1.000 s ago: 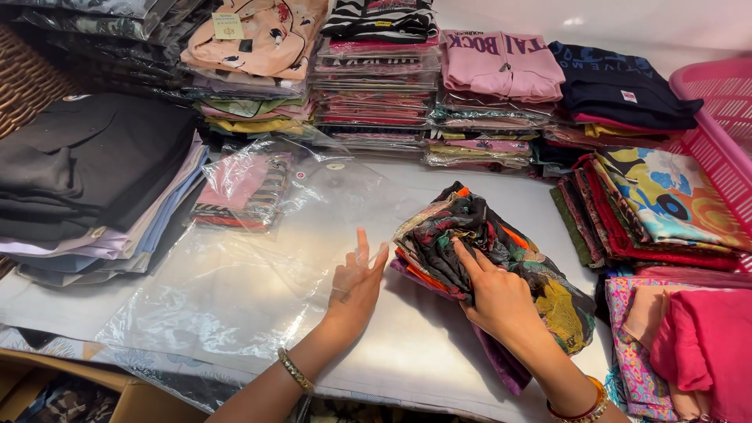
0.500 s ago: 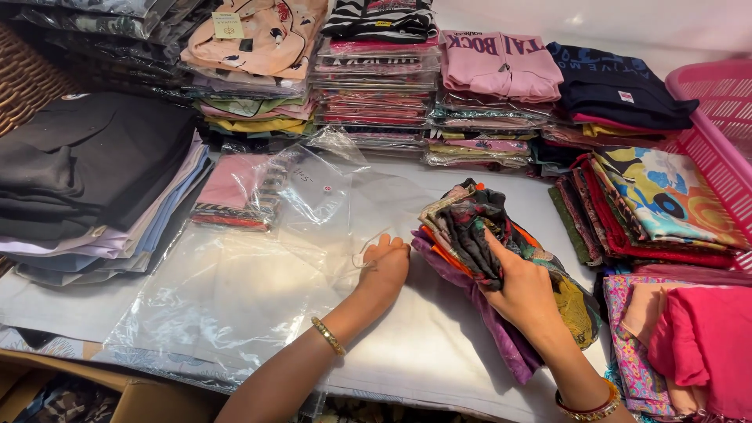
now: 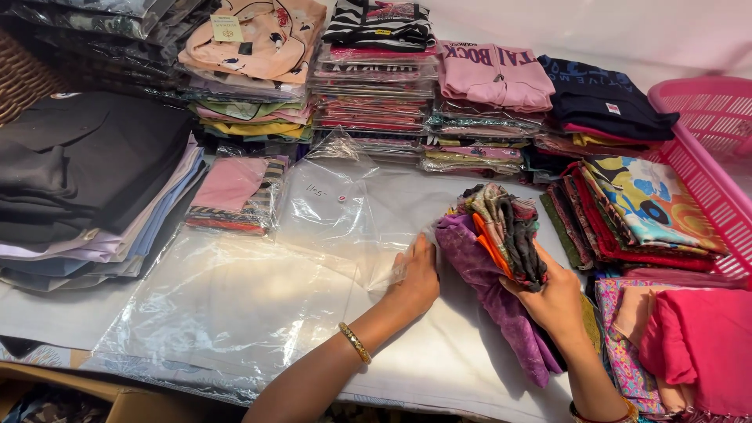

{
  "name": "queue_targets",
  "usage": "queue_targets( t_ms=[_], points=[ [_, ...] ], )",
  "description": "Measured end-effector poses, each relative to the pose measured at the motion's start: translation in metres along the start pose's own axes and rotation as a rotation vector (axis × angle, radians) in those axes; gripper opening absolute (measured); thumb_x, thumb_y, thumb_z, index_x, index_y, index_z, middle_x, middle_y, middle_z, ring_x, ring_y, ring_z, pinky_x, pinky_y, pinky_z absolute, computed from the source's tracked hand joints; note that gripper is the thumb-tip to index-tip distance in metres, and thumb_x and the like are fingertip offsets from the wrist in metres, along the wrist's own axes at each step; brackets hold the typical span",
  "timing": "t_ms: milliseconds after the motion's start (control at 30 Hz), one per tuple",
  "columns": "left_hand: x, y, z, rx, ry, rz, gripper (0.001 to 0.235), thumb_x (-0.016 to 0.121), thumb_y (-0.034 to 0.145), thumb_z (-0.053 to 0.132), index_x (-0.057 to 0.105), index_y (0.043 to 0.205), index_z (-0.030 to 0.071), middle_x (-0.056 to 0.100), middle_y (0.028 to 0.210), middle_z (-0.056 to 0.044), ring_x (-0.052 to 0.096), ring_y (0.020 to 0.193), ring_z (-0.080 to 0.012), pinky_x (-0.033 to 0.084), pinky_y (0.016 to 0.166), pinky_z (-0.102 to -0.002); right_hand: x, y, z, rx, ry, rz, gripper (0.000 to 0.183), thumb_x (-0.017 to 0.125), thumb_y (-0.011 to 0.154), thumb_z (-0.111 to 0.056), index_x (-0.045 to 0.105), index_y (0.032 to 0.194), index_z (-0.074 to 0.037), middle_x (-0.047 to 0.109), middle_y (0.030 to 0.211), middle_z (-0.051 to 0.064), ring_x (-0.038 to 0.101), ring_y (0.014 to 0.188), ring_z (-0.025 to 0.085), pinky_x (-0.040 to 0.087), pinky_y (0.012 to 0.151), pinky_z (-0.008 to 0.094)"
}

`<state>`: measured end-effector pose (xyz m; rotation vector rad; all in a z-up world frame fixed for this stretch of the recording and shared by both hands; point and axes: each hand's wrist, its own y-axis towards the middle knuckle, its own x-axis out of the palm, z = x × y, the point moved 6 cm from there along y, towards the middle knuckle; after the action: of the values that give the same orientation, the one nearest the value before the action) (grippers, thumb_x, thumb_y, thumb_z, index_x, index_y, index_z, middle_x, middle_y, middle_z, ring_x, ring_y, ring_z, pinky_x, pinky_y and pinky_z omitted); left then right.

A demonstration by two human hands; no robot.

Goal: The person folds a colorful patterned cloth and places it into a clear plastic bag. They press the bag to remove air and seal it, then place the packaged item on a stack. The person repeats this process with another colorful cloth.

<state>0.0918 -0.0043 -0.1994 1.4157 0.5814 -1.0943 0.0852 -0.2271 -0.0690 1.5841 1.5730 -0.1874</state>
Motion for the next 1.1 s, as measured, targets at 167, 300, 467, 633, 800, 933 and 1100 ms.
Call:
queue_targets(
  t_ms=[167, 300, 467, 633, 800, 933, 1100],
  points=[
    [-0.043, 0.023, -0.024, -0.581, -0.451, -0.431, 0.042, 0.035, 0.11, 0.023, 0.038, 0.149, 0.006, 0.068, 0.121, -0.028, 0.071, 0.106, -0.0421, 0.054, 0.097, -0.05, -0.006, -0.003, -0.006, -0.021, 0.109, 0.01, 0.075, 0.087, 0.07, -0.016, 0.062, 0.141, -0.011, 0.078, 0.109, 0.012, 0.074, 0.094, 0.014, 0.056, 0.085, 0.031],
    [0.004, 0.034, -0.029, -0.398, 0.092, -0.372, 0.081, 0.057, 0.095, 0.013, 0.019, 0.164, 0.031, 0.049, 0.139, -0.024, 0.068, 0.1, -0.0349, 0.059, 0.08, -0.043, -0.007, -0.007, -0.01, -0.045, 0.117, 0.024, 0.073, 0.085, 0.072, -0.015, 0.062, 0.141, -0.008, 0.078, 0.11, 0.012, 0.072, 0.094, 0.01, 0.055, 0.085, 0.03],
    [-0.03, 0.043, -0.023, -0.361, 0.132, -0.496, 0.09, 0.065, 0.092, 0.028, 0.015, 0.166, 0.027, 0.042, 0.149, -0.021, 0.065, 0.102, -0.0338, 0.057, 0.061, -0.043, -0.011, -0.012, 0.009, 0.017, 0.176, 0.044, 0.059, 0.086, 0.074, -0.01, 0.067, 0.129, -0.003, 0.078, 0.11, 0.008, 0.07, 0.096, 0.01, 0.053, 0.09, 0.028],
    [-0.001, 0.065, -0.042, -0.478, 0.154, -0.435, 0.082, 0.058, 0.096, 0.046, 0.013, 0.163, 0.028, 0.039, 0.147, -0.022, 0.064, 0.102, -0.0348, 0.056, 0.056, -0.042, -0.016, -0.025, 0.025, 0.035, 0.3, 0.104, 0.057, 0.085, 0.076, -0.006, 0.066, 0.129, 0.0, 0.074, 0.116, 0.004, 0.067, 0.102, 0.011, 0.051, 0.095, 0.027],
    [0.014, 0.077, -0.025, -0.426, 0.139, -0.406, 0.086, 0.061, 0.094, 0.035, 0.016, 0.168, 0.026, 0.043, 0.143, -0.022, 0.064, 0.108, -0.0341, 0.056, 0.057, -0.039, -0.018, -0.05, 0.04, 0.086, 0.329, 0.215, 0.05, 0.086, 0.079, -0.009, 0.066, 0.125, -0.001, 0.073, 0.114, 0.004, 0.066, 0.1, 0.011, 0.052, 0.094, 0.028],
    [0.086, 0.039, -0.027, -0.177, 0.354, -0.548, 0.057, 0.062, 0.099, 0.034, 0.05, 0.151, 0.014, 0.041, 0.155, -0.02, 0.06, 0.116, -0.035, 0.055, 0.07, -0.046, -0.012, -0.056, 0.029, 0.08, 0.282, 0.232, 0.05, 0.087, 0.079, -0.009, 0.066, 0.124, 0.0, 0.075, 0.11, 0.007, 0.068, 0.097, 0.013, 0.053, 0.091, 0.028],
    [0.167, 0.009, 0.038, -0.036, 0.264, -0.444, 0.057, 0.056, 0.083, 0.024, 0.053, 0.13, -0.008, 0.044, 0.14, -0.033, 0.044, 0.13, -0.0529, 0.031, 0.107, -0.064, 0.004, -0.054, 0.019, -0.017, 0.025, 0.192, 0.06, 0.09, 0.072, -0.019, 0.066, 0.124, 0.001, 0.078, 0.099, 0.014, 0.077, 0.085, 0.021, 0.058, 0.078, 0.032]
  ],
)
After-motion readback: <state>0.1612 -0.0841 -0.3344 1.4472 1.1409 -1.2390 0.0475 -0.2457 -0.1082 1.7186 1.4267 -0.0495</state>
